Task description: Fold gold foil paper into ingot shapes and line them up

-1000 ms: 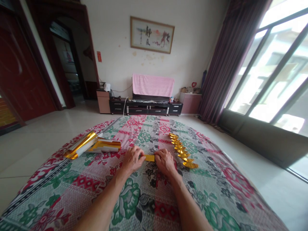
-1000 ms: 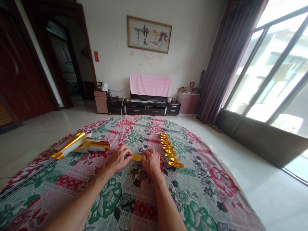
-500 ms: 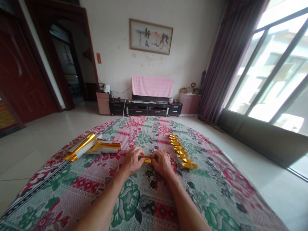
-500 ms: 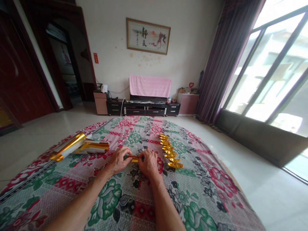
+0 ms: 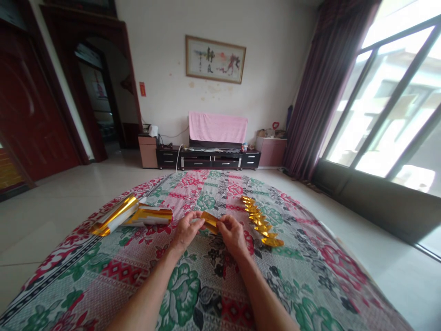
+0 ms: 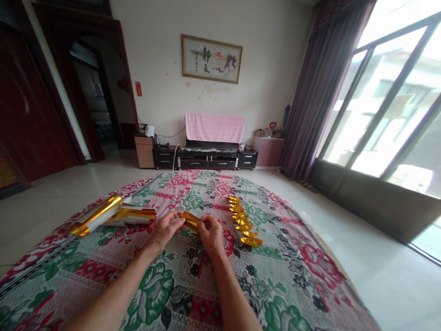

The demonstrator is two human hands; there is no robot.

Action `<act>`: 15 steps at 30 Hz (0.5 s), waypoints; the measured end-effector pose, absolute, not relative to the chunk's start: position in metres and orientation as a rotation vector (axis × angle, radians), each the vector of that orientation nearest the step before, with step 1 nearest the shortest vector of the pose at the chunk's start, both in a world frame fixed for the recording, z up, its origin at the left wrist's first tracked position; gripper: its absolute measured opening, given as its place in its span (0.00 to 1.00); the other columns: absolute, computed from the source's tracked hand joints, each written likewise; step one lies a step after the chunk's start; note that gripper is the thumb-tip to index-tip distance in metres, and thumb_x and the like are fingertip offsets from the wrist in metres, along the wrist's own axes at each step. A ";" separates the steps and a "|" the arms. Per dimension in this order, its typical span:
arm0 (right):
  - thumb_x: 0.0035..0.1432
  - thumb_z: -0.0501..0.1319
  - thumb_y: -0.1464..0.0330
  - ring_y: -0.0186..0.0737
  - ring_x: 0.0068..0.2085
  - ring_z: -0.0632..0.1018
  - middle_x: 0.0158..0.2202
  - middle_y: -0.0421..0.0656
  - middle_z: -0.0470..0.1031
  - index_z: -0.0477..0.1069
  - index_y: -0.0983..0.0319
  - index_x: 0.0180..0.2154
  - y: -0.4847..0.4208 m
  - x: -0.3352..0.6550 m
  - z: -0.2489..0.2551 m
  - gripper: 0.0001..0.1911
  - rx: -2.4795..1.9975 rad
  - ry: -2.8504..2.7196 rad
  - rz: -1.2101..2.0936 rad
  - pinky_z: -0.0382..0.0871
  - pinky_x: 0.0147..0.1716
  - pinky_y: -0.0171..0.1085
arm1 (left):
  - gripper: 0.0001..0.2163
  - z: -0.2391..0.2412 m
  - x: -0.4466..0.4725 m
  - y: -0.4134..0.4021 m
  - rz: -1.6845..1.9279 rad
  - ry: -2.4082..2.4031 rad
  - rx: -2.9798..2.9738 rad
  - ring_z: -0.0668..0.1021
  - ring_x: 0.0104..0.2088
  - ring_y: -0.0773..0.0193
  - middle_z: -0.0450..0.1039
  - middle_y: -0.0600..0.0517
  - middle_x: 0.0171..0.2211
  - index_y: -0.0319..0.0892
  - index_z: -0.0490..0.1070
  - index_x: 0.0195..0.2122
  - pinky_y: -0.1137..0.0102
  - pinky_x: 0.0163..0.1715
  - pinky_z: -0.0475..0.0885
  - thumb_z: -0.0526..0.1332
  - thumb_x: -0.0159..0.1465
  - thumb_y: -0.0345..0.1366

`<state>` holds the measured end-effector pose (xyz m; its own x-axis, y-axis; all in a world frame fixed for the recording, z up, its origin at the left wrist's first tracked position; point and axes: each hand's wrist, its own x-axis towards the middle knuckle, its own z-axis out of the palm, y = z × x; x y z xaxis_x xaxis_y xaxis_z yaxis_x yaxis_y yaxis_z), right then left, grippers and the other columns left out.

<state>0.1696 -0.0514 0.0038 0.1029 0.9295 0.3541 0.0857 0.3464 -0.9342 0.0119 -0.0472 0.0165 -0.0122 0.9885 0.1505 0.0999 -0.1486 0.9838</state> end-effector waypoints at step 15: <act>0.48 0.58 0.63 0.35 0.28 0.71 0.29 0.40 0.73 0.70 0.63 0.30 -0.063 0.168 0.016 0.10 -1.055 -1.488 0.785 0.65 0.29 0.32 | 0.08 0.018 0.011 -0.048 1.333 1.069 1.250 0.76 0.35 0.61 0.75 0.52 0.37 0.41 0.71 0.30 0.67 0.34 0.71 0.60 0.49 0.36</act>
<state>0.1684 -0.0630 0.0164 -0.0070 0.9203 0.3911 0.1964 0.3847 -0.9019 0.0106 -0.0484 0.0182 0.0101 0.9911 0.1330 -0.0849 -0.1316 0.9877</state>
